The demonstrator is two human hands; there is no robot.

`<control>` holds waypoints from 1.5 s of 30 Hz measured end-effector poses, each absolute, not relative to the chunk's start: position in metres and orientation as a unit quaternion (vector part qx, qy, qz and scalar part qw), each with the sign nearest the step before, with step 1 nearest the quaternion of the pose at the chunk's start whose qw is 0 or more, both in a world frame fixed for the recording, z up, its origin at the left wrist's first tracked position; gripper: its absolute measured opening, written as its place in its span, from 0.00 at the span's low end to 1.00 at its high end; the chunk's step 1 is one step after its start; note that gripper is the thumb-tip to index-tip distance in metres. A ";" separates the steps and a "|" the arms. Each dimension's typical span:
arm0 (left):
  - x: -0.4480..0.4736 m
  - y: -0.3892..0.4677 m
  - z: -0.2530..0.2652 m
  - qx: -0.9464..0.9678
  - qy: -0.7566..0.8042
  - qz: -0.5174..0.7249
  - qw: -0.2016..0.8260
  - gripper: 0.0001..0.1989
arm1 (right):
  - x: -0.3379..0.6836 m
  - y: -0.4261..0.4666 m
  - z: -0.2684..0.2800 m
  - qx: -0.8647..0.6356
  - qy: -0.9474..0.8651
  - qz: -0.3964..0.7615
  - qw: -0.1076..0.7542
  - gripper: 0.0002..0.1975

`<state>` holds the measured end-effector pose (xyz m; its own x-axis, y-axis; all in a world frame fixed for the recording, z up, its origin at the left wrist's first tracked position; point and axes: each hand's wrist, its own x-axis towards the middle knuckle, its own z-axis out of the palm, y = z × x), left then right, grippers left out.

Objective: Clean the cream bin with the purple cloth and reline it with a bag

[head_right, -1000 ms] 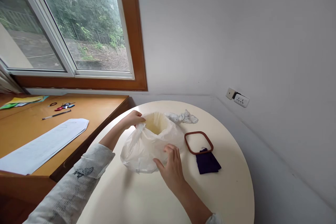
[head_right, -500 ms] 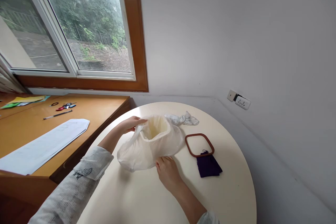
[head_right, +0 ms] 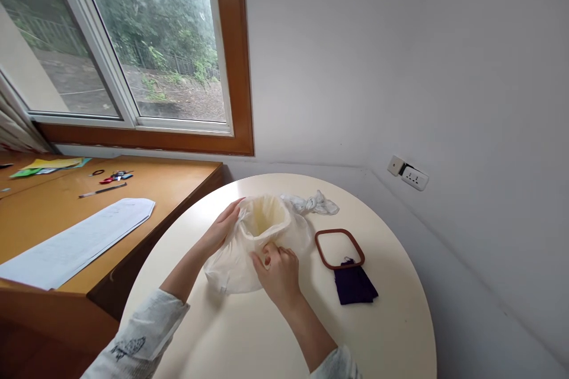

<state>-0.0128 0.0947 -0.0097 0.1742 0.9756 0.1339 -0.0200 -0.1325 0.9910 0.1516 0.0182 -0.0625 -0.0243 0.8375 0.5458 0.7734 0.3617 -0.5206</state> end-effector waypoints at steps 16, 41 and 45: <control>-0.011 0.107 -0.013 0.528 0.538 0.506 0.419 0.16 | 0.146 0.026 -0.091 -0.567 -0.725 -0.007 0.391 0.10; -0.009 0.064 0.024 0.820 0.419 0.368 0.130 0.16 | 0.222 0.033 -0.027 -0.462 -0.752 -0.017 0.470 0.07; 0.004 0.065 0.026 0.904 0.366 0.213 0.061 0.19 | 0.223 0.055 -0.009 -0.397 -0.836 -0.055 0.374 0.14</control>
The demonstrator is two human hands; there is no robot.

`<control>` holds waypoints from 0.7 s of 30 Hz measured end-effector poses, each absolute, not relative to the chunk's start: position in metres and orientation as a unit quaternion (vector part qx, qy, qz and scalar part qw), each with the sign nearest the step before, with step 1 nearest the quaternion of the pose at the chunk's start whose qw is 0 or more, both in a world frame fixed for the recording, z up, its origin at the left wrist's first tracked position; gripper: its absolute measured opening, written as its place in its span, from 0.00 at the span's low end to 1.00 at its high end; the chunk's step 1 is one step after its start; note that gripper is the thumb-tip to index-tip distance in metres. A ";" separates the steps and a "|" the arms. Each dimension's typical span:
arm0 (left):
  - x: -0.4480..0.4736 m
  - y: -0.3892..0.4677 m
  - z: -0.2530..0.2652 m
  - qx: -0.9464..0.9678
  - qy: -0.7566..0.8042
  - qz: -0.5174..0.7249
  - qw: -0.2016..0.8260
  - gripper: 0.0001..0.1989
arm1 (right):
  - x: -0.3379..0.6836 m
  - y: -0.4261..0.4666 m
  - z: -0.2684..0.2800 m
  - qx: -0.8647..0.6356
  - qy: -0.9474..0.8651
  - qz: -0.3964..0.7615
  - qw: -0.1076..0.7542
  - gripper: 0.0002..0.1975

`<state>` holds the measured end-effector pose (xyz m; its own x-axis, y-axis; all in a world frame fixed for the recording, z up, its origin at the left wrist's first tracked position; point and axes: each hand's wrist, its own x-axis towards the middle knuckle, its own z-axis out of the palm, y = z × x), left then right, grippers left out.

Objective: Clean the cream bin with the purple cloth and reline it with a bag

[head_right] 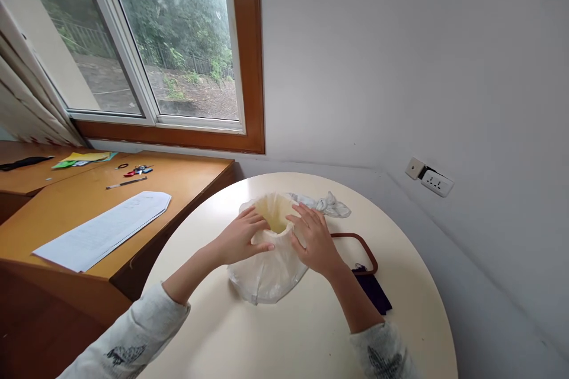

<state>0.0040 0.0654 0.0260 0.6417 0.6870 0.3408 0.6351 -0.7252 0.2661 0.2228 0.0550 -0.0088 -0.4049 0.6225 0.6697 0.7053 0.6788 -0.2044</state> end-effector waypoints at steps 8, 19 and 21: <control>-0.009 0.060 0.029 0.923 0.334 0.193 -0.001 0.22 | 0.212 0.039 0.002 -0.368 -0.871 -0.030 0.324 0.10; 0.014 0.031 0.019 0.933 0.315 0.172 -0.011 0.17 | 0.162 0.104 0.047 -0.330 -0.914 0.061 0.227 0.23; 0.010 0.028 0.018 0.938 0.303 0.166 -0.011 0.16 | 0.153 0.110 0.046 -0.326 -0.935 0.053 0.125 0.25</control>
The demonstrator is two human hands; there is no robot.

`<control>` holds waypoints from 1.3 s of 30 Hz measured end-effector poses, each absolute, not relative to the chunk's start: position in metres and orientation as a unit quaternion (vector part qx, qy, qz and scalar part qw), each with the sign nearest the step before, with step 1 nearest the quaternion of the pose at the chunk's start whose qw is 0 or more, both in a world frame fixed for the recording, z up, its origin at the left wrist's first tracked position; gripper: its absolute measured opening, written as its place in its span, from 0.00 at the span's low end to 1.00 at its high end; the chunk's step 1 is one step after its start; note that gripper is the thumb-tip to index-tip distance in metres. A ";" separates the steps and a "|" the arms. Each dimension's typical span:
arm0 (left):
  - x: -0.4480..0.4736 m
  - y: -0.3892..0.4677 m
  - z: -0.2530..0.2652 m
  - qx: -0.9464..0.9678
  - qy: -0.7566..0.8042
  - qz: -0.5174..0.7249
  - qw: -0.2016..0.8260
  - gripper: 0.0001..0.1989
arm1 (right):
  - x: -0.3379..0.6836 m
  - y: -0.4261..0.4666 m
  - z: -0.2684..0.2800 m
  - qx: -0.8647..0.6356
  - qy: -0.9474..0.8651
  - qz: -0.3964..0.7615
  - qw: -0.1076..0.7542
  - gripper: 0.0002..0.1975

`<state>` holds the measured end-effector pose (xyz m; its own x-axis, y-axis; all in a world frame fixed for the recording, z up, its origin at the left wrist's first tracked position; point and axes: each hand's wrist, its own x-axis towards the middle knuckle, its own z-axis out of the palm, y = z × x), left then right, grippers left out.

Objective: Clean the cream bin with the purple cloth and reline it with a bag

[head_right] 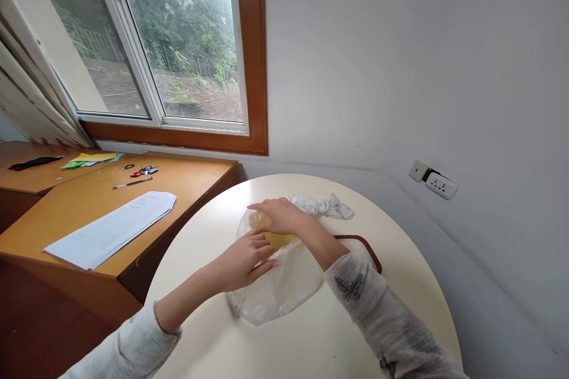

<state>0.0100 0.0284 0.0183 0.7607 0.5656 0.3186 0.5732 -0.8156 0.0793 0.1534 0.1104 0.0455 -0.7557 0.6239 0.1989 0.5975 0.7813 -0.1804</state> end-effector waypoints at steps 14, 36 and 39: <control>-0.008 0.005 0.011 -0.915 -0.318 -0.246 0.026 0.07 | 0.179 0.122 0.036 -0.443 -0.893 0.081 0.010 0.13; 0.010 -0.002 0.010 -0.922 -0.321 -0.209 0.058 0.10 | 0.134 0.093 0.050 -0.397 -0.883 0.146 -0.205 0.04; 0.009 -0.002 0.008 -0.925 -0.304 -0.220 0.057 0.12 | 0.138 0.090 0.048 -0.413 -0.873 0.145 -0.215 0.04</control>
